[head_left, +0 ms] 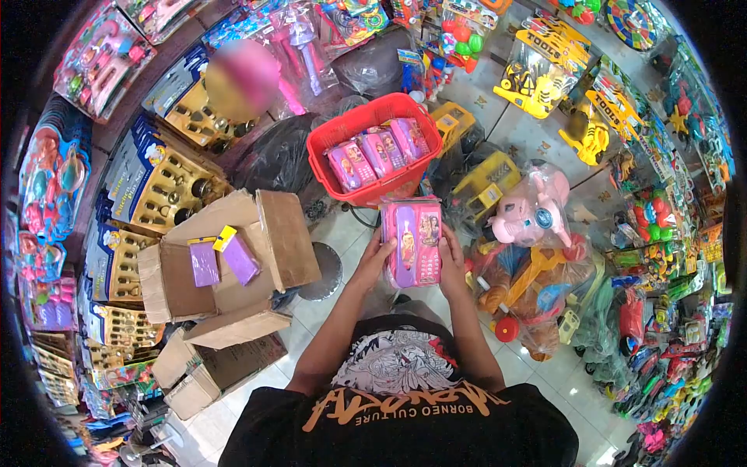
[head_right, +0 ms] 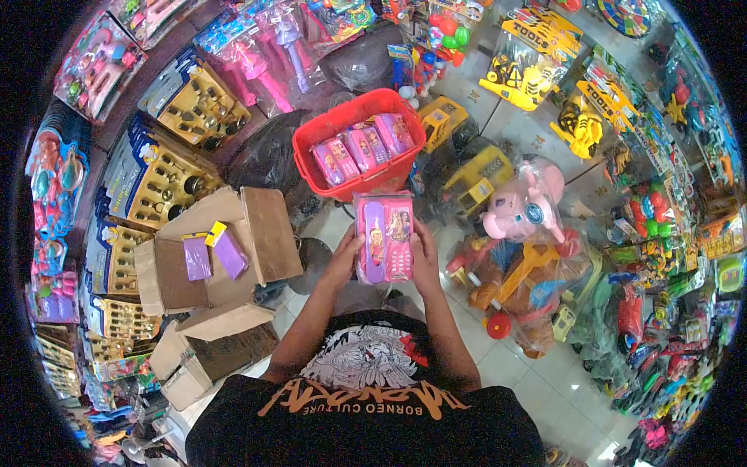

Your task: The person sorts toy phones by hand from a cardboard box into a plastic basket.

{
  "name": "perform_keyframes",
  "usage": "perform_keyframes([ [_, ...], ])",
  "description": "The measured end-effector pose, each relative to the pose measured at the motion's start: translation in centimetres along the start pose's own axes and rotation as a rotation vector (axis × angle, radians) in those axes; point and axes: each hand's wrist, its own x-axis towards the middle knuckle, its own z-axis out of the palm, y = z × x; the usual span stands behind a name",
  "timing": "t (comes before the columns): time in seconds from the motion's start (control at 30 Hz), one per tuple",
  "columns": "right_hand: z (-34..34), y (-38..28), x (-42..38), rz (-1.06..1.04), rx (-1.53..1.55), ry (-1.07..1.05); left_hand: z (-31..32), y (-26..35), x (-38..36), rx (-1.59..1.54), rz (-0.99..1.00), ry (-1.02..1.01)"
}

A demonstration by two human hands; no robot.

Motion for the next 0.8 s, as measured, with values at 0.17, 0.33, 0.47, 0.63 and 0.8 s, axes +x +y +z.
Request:
perform_keyframes([
  [0.17, -0.1, 1.1, 3.0, 0.067, 0.047, -0.037, -0.1, 2.2, 2.6, 0.07, -0.155, 0.025],
  [0.33, 0.1, 2.4, 8.3, 0.107, 0.09, -0.084, -1.2, 3.5, 8.2, 0.109, -0.09, 0.042],
  [0.47, 0.5, 1.5, 13.4, 0.043, -0.053, -0.114, -2.5, 3.8, 13.7, 0.168, -0.081, 0.057],
  [0.63, 1.2, 1.5, 19.6, -0.057, -0.198, -0.135, -3.3, 4.2, 18.9, 0.205, -0.127, 0.037],
  [0.8, 1.8, 2.5, 25.2, -0.062, -0.212, -0.124, -2.3, 5.1, 23.0, 0.078, -0.021, 0.014],
])
